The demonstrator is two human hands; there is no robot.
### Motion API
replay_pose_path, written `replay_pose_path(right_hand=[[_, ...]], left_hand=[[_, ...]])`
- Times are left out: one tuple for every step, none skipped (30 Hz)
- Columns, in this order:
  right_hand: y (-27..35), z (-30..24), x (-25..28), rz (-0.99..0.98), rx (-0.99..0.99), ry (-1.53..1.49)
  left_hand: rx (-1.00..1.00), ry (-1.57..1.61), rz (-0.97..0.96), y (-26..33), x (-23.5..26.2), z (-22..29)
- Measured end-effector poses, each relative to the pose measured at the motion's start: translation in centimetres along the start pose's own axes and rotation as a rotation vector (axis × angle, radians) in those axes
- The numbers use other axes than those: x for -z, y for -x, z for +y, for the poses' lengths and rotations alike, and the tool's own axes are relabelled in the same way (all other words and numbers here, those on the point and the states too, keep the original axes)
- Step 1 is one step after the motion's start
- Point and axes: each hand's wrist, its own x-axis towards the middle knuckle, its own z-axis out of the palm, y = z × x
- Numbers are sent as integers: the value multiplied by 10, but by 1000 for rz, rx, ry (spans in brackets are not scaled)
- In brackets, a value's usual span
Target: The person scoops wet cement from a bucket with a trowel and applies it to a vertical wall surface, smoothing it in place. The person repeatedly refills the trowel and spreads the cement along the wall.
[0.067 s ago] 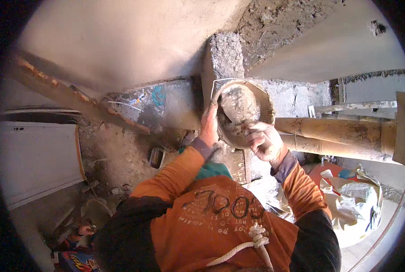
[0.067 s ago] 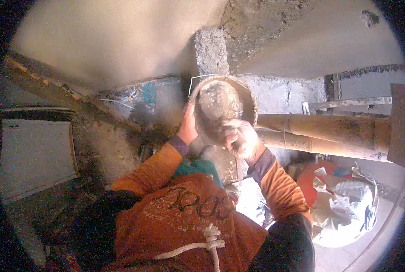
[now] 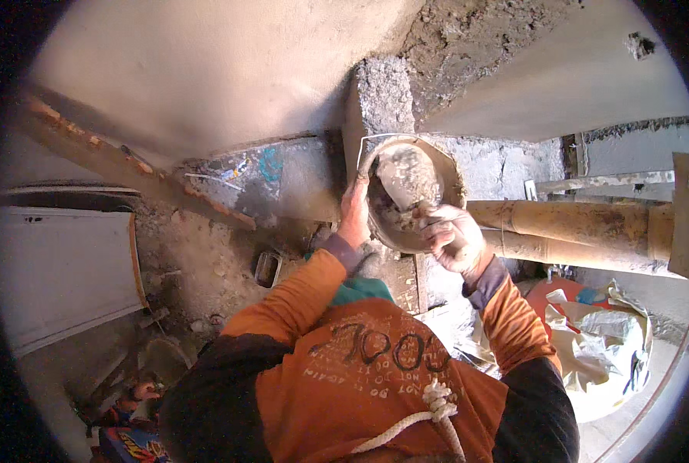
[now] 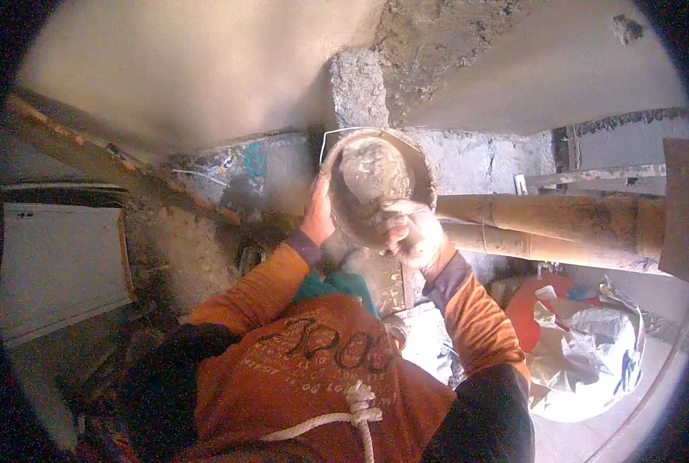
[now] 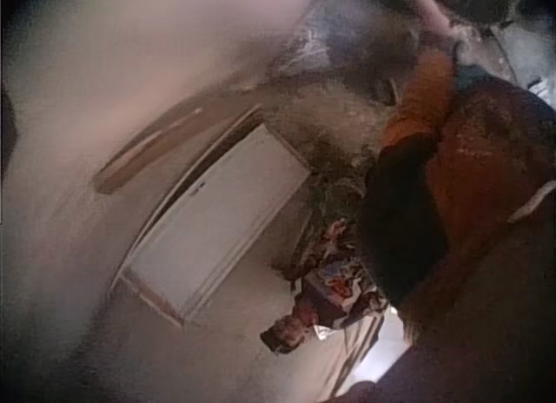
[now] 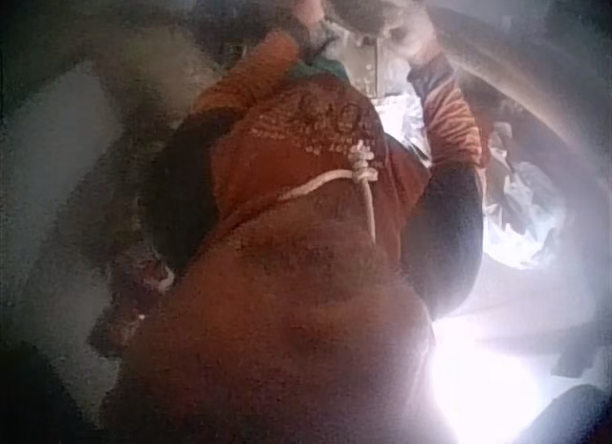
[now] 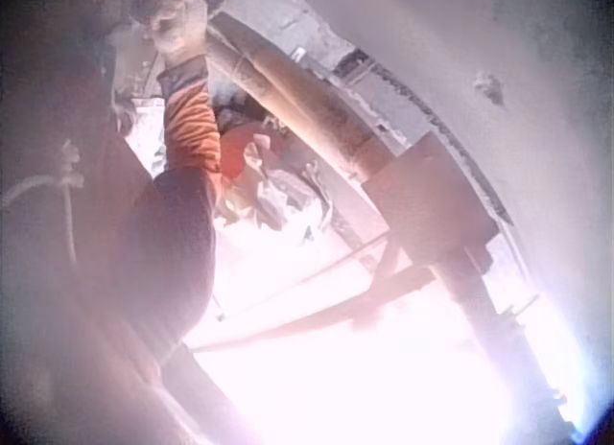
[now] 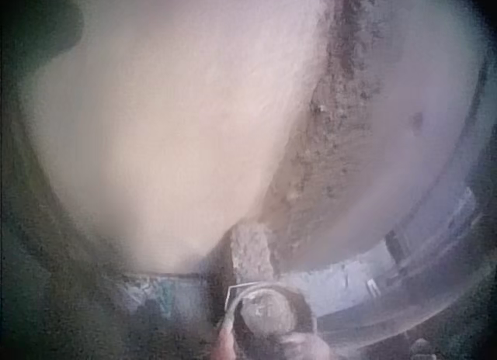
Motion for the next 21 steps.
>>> replay_pose_path(right_hand=[[10,-6,0,19,15,43],[19,-12,-2,38,23,90],[30,-14,-7,23,25,114],[38,-24,-17,112,60,299],[46,-35,-20,179,77,508],[49,-48,-26,245,93,726],[46,-54,-38,435,82,1128],[36,-56,-50,617,44,1531],[27,-52,-59,557,102,2123],[14,-56,-41,501,134,2464],[4,-61,-20,480,196,2798],[-4,-57,-4,558,213,2891],[-13,-51,13,644,222,2980],[-19,-33,16,764,212,2961],[-9,-31,45,653,541,3034],[-5,-19,48,711,511,3037],[-1,-7,52,777,481,3033],[3,2,44,855,464,3038],[9,14,32,864,372,2991],[16,26,16,880,284,2941],[27,29,19,774,328,3096]], left_hand=[[30,29,-5,-1,-1,1],[34,16,7,-1,-1,2],[46,5,19,0,-2,0],[50,-8,31,-2,-3,1],[56,-58,54,4,-11,7],[55,-105,74,3,-16,9],[-45,-136,12,-6,-11,4],[-55,-192,26,-17,4,-2],[-57,-248,35,-24,15,-5],[-229,-534,-51,-24,28,-11],[-430,-854,-90,-20,33,-16],[-647,-1110,-77,-11,27,-13],[-634,-965,-78,-5,17,-14],[-364,-653,-30,-3,1,-1],[-129,-301,72,0,-20,8],[-141,-325,73,-3,-14,9],[-147,-351,70,-6,-5,6],[-164,-370,55,-11,-3,7],[-161,-326,96,-13,-1,6],[-157,-281,132,-14,-2,5],[-149,-240,165,-12,-4,4]])
